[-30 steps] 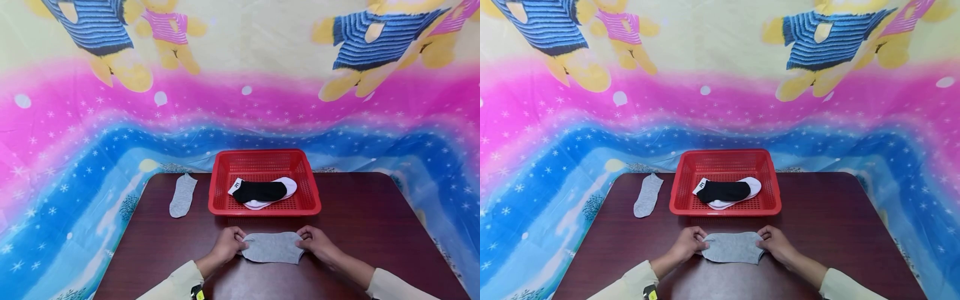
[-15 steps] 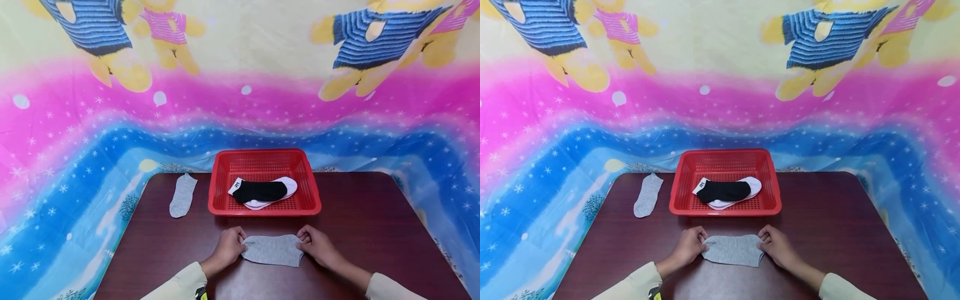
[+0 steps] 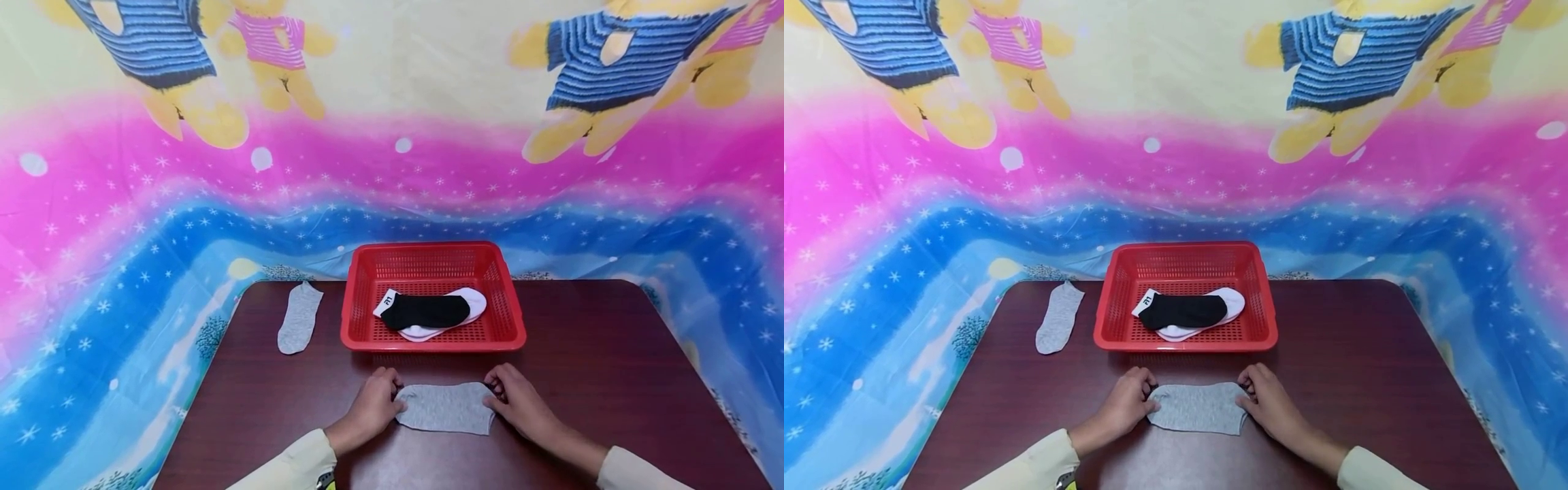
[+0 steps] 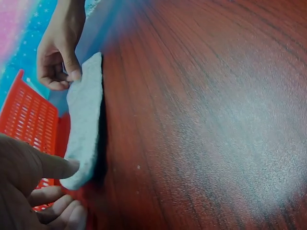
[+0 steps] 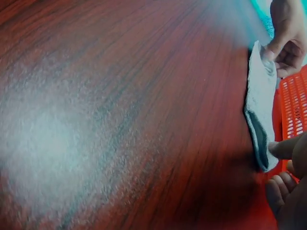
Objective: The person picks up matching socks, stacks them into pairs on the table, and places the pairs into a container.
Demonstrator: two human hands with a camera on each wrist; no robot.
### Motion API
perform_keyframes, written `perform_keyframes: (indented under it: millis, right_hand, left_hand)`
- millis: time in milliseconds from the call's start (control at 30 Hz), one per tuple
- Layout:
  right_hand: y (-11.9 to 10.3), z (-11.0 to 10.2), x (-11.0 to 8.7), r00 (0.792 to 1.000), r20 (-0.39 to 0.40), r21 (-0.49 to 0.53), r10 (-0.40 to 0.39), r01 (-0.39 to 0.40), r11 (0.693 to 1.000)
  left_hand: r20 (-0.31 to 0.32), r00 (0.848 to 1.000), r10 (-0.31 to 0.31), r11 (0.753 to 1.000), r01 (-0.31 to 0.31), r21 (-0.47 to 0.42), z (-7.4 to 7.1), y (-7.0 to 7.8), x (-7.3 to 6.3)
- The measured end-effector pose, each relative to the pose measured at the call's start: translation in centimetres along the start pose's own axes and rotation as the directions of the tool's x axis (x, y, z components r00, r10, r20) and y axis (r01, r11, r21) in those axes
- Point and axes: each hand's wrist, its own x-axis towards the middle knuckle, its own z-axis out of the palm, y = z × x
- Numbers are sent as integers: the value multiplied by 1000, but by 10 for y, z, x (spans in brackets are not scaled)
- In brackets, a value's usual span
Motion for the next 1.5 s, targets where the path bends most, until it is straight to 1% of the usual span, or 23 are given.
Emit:
perform_keyframes:
  millis: [67, 133, 200, 233, 267, 300, 333, 400, 467, 533, 567, 600, 633, 667, 733, 833, 867, 933, 1100, 1200, 1267, 1333, 1500]
  right_hand:
    - [-2, -2, -1, 996, -24, -60, -82, 80, 995]
    - [-6, -4, -3, 985, -26, -133, -172, 167, 977]
    - [-10, -7, -6, 965, 6, -188, -262, 259, 948]
    - [-12, -8, -8, 955, 36, -203, -295, 296, 934]
    - [-14, -9, -9, 944, 67, -206, -323, 330, 921]
    - [-16, -9, -11, 930, 97, -210, -353, 366, 907]
    - [-17, -9, -12, 914, 122, -208, -386, 404, 891]
    - [-18, -9, -14, 880, 160, -197, -448, 473, 859]
    - [-19, -7, -15, 857, 187, -208, -481, 513, 833]
    - [-19, -6, -16, 839, 210, -232, -501, 541, 809]
    - [-18, -5, -16, 834, 223, -246, -505, 550, 798]
    - [-18, -4, -16, 830, 236, -260, -506, 556, 790]
    - [-17, -4, -17, 828, 253, -276, -501, 558, 783]
    - [-17, -3, -17, 824, 269, -290, -499, 563, 774]
    - [-16, -3, -18, 817, 294, -314, -495, 572, 758]
    - [-13, -2, -20, 806, 311, -337, -504, 590, 734]
    - [-12, -2, -20, 801, 309, -343, -512, 596, 726]
    - [-11, -1, -21, 794, 300, -347, -530, 608, 714]
    - [-8, 1, -21, 782, 280, -362, -557, 624, 693]
    - [-7, 2, -21, 779, 277, -375, -562, 627, 683]
    - [-7, 3, -21, 774, 272, -386, -571, 632, 673]
    - [-7, 4, -22, 767, 264, -395, -585, 639, 660]
    - [-7, 7, -21, 743, 251, -423, -621, 661, 620]
  left_hand:
    - [-15, 1000, 7, 1000, -6, 24, -3, 3, -1]
    - [-23, 999, 38, 997, -36, 64, -8, 7, -3]
    - [-23, 993, 119, 983, -114, 140, -11, 10, -5]
    - [-19, 985, 174, 968, -168, 186, -13, 11, -6]
    - [-12, 972, 233, 946, -224, 235, -13, 12, -8]
    - [0, 956, 292, 918, -280, 280, -14, 13, -11]
    - [10, 936, 353, 883, -337, 326, -14, 13, -13]
    - [40, 886, 462, 804, -438, 404, -12, 14, -16]
    - [89, 837, 539, 726, -516, 454, -9, 14, -19]
    - [140, 792, 595, 657, -579, 483, -6, 13, -21]
    - [165, 772, 614, 625, -603, 495, -4, 12, -21]
    - [187, 755, 628, 599, -623, 503, -3, 11, -22]
    - [205, 743, 637, 578, -637, 511, -2, 9, -22]
    - [219, 736, 641, 564, -644, 517, -1, 7, -23]
    - [239, 733, 637, 553, -650, 521, 1, 4, -24]
    - [264, 743, 614, 546, -642, 538, 2, 1, -26]
    - [271, 748, 606, 546, -639, 541, 2, 0, -27]
    - [280, 751, 598, 541, -636, 550, 2, -1, -28]
    - [297, 745, 598, 537, -647, 542, 4, -2, -28]
    - [323, 747, 581, 540, -651, 534, 5, -3, -28]
    - [339, 748, 571, 535, -652, 537, 5, -4, -28]
    - [346, 746, 569, 523, -653, 548, 6, -5, -27]
    - [336, 726, 600, 462, -657, 596, 8, -7, -26]
